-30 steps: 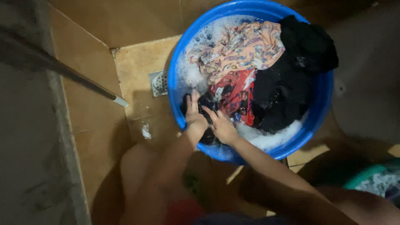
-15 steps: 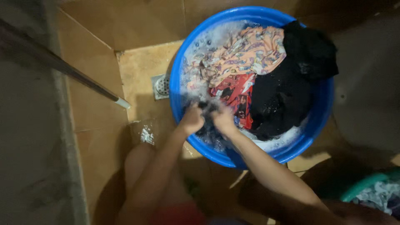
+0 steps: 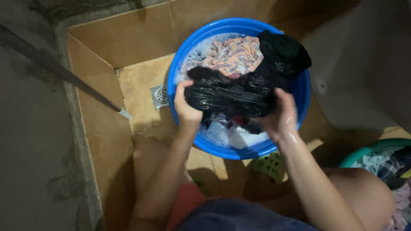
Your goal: The person washes clothes by hand in a blue basin filled with soapy water, rubbing the fabric and rinsing it before placing items into a red bucket.
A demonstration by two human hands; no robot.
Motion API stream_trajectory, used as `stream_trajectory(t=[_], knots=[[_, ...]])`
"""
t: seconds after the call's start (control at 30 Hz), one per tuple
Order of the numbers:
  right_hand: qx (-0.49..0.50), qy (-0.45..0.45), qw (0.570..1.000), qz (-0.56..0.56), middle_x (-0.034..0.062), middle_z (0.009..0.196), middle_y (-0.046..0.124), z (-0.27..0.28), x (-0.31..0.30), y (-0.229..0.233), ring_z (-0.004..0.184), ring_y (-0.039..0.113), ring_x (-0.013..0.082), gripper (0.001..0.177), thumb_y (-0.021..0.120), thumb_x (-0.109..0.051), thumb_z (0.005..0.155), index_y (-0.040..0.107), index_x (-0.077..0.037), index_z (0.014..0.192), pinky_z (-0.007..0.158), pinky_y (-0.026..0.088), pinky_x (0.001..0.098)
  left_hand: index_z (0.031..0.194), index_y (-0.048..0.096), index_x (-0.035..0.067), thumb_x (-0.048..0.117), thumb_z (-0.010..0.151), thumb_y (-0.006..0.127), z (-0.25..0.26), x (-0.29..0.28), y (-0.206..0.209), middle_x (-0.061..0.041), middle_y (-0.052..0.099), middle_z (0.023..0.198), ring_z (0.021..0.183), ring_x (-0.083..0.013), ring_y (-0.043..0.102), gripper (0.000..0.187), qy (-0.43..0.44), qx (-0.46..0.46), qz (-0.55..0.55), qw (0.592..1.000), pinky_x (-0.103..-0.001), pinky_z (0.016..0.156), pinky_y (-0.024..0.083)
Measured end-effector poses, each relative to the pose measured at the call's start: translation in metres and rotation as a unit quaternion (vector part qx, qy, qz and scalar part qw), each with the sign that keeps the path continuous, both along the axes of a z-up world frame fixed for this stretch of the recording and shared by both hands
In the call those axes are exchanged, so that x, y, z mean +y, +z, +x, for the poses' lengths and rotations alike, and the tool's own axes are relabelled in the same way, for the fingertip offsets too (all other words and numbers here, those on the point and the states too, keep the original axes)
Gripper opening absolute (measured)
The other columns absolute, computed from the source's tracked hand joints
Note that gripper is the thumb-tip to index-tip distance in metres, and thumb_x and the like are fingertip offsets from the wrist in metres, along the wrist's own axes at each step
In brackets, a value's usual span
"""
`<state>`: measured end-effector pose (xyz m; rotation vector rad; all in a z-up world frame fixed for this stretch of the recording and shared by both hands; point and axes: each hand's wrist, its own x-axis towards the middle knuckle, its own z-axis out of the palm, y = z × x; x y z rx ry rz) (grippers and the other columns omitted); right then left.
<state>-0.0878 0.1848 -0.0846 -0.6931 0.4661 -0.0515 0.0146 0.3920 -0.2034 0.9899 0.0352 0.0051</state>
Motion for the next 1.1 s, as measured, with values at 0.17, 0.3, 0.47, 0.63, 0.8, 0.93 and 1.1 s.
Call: stream_trajectory(t=[0.17, 0.3, 0.47, 0.63, 0.8, 0.93, 1.1], knots=[[0.105, 0.064, 0.971, 0.207, 0.0136, 0.135, 0.068, 0.027, 0.034, -0.071, 0.128, 0.059, 0.0363, 0.080, 0.063, -0.070, 0.084, 0.059, -0.008, 0.134, 0.103, 0.044, 0.0632, 0.120, 0.065, 0.009, 0.010, 0.099, 0.057, -0.031, -0.037, 0.020, -0.006, 0.071, 0.112, 0.102, -0.0186, 0.067, 0.023, -0.077, 0.109, -0.111, 0.985, -0.037, 0.093, 0.056], [0.064, 0.052, 0.972, 0.218, 0.0112, 0.123, 0.074, 0.034, 0.037, -0.106, 0.110, 0.071, 0.0282, 0.064, 0.067, -0.058, 0.087, 0.070, -0.008, 0.127, 0.102, 0.055, 0.0454, 0.128, 0.062, 0.006, 0.029, 0.098, 0.061, -0.020, -0.009, 0.000, -0.013, 0.069, 0.121, 0.107, -0.0257, 0.069, 0.038, -0.283, 0.303, -0.310, 0.856, -0.044, 0.095, 0.057], [0.026, 0.018, 0.979, 0.202, 0.0154, 0.107, 0.075, 0.044, 0.020, -0.122, 0.095, 0.073, 0.0315, 0.043, 0.066, -0.041, 0.093, 0.071, -0.003, 0.112, 0.092, 0.060, 0.0450, 0.149, 0.039, 0.008, 0.017, 0.093, 0.065, -0.036, 0.049, -0.022, -0.013, 0.062, 0.138, 0.121, -0.0261, 0.064, 0.062, -0.331, 0.139, 0.004, 0.933, -0.042, 0.106, 0.052], [0.013, 0.012, 0.975, 0.222, 0.0161, 0.109, 0.074, 0.028, 0.032, -0.134, 0.098, 0.072, 0.0330, 0.043, 0.062, -0.041, 0.099, 0.071, -0.002, 0.114, 0.092, 0.061, 0.0448, 0.154, 0.034, 0.004, 0.036, 0.090, 0.064, -0.028, 0.020, -0.039, -0.017, 0.057, 0.145, 0.128, -0.0298, 0.059, 0.078, -0.305, 0.175, -0.096, 0.931, -0.043, 0.109, 0.047], [0.159, 0.168, 0.949, 0.213, 0.0096, 0.114, 0.078, -0.003, 0.038, -0.087, 0.102, 0.074, 0.0320, 0.076, 0.054, -0.076, 0.071, 0.073, -0.017, 0.115, 0.085, 0.054, 0.0612, 0.143, 0.054, -0.013, 0.024, 0.107, 0.070, 0.003, -0.005, 0.005, -0.025, 0.061, 0.135, 0.129, -0.0351, 0.057, 0.054, -0.230, -0.030, -0.068, 0.970, -0.049, 0.114, 0.045], [0.041, 0.130, 0.951, 0.279, 0.0147, 0.130, 0.072, 0.014, 0.027, -0.069, 0.118, 0.068, 0.0319, 0.086, 0.063, -0.072, 0.072, 0.068, -0.008, 0.131, 0.107, 0.048, 0.0498, 0.135, 0.061, -0.002, 0.020, 0.097, 0.075, -0.011, -0.031, 0.040, -0.016, 0.063, 0.137, 0.131, -0.0254, 0.057, 0.046, -0.112, -0.154, 0.202, 0.961, -0.039, 0.115, 0.043], [0.010, -0.141, 0.947, -0.287, 0.0242, 0.109, 0.074, 0.031, 0.025, -0.086, 0.094, 0.062, 0.0274, 0.034, 0.078, -0.023, 0.095, 0.075, 0.008, 0.109, 0.093, 0.048, 0.0441, 0.129, 0.066, 0.008, 0.037, 0.097, 0.063, -0.026, -0.049, 0.025, -0.009, 0.068, 0.131, 0.117, -0.0219, 0.067, 0.043, -0.144, 0.138, -0.055, 0.978, -0.038, 0.099, 0.057]])
